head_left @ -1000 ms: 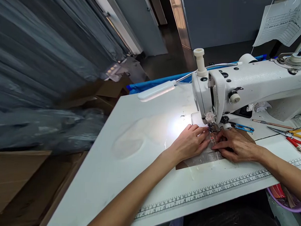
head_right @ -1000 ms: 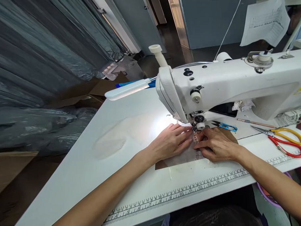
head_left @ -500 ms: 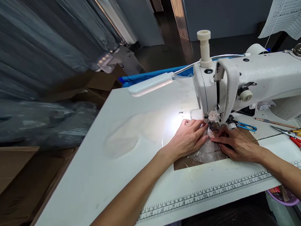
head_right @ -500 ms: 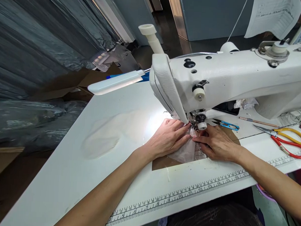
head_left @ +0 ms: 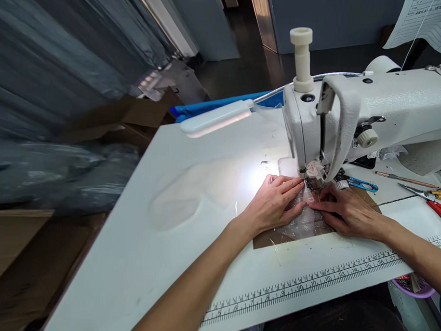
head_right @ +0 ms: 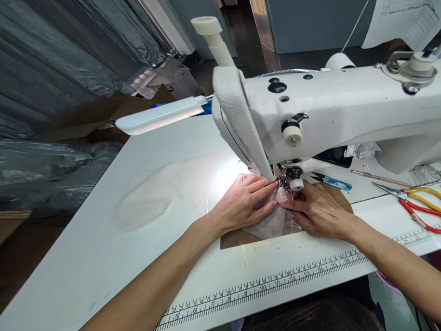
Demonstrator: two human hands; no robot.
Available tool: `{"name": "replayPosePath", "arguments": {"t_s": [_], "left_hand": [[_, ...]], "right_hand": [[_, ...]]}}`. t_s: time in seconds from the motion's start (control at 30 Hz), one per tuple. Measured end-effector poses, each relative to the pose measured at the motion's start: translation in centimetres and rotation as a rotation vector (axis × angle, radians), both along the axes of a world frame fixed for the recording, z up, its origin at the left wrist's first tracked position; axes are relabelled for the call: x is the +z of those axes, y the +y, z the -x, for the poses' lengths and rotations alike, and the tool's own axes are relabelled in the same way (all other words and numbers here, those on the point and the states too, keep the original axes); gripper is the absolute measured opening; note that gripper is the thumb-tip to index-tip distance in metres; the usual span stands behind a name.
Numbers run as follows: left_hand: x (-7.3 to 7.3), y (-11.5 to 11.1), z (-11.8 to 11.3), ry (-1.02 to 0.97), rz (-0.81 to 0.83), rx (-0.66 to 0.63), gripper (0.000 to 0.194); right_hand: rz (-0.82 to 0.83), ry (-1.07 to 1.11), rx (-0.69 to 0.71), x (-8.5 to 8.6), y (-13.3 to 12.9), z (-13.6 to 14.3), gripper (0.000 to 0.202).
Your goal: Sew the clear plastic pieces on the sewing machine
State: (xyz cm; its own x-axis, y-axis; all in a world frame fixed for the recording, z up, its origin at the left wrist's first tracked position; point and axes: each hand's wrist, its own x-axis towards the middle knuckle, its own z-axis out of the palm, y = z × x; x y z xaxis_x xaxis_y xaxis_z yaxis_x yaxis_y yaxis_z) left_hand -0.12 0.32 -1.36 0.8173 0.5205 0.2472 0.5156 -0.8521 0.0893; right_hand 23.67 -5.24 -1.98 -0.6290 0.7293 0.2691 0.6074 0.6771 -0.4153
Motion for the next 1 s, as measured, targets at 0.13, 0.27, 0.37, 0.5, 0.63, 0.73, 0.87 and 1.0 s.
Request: {"name": "replayPosePath", "arguments": {"t_s": [0.13, 0.27, 0.37, 0.5, 0.63, 0.73, 0.87, 1.0], "left_hand": [[-0.17, 0.00, -0.01, -0.029, 0.000, 0.009, 0.044], [-0.22, -0.02, -0.14, -0.001, 0.014, 0.022, 0.042], [-0.23, -0.09, -0.24, 0.014, 0.003, 0.027, 0.043], [-0.25, -0.22, -0.35, 0.000, -0.033, 0.030, 0.044], [-0.21, -0.39, -0.47, -0.005, -0.076, 0.028, 0.041], [-0.20, -0.53, -0.63, -0.030, -0.167, 0.045, 0.039], [-0.51, -0.56, -0.85, -0.127, -0.300, -0.009, 0.029], [-0.66, -0.55, -0.90, -0.197, -0.259, -0.158, 0.028]], "right_hand": [[0.007, -0.007, -0.009, -0.29, 0.03, -0.10, 0.033], [0.006, 0.023, -0.020, -0.47, 0.00, -0.14, 0.033], [-0.001, 0.027, -0.027, -0.45, -0.02, -0.11, 0.032], [0.007, 0.011, -0.054, -0.41, -0.05, -0.08, 0.032], [0.012, 0.019, -0.051, -0.48, -0.02, -0.09, 0.032], [-0.004, 0.041, -0.047, -0.56, 0.04, -0.09, 0.032], [-0.018, 0.046, -0.047, -0.56, 0.06, -0.06, 0.032], [-0.021, 0.028, -0.061, -0.44, 0.01, -0.01, 0.033]]}}
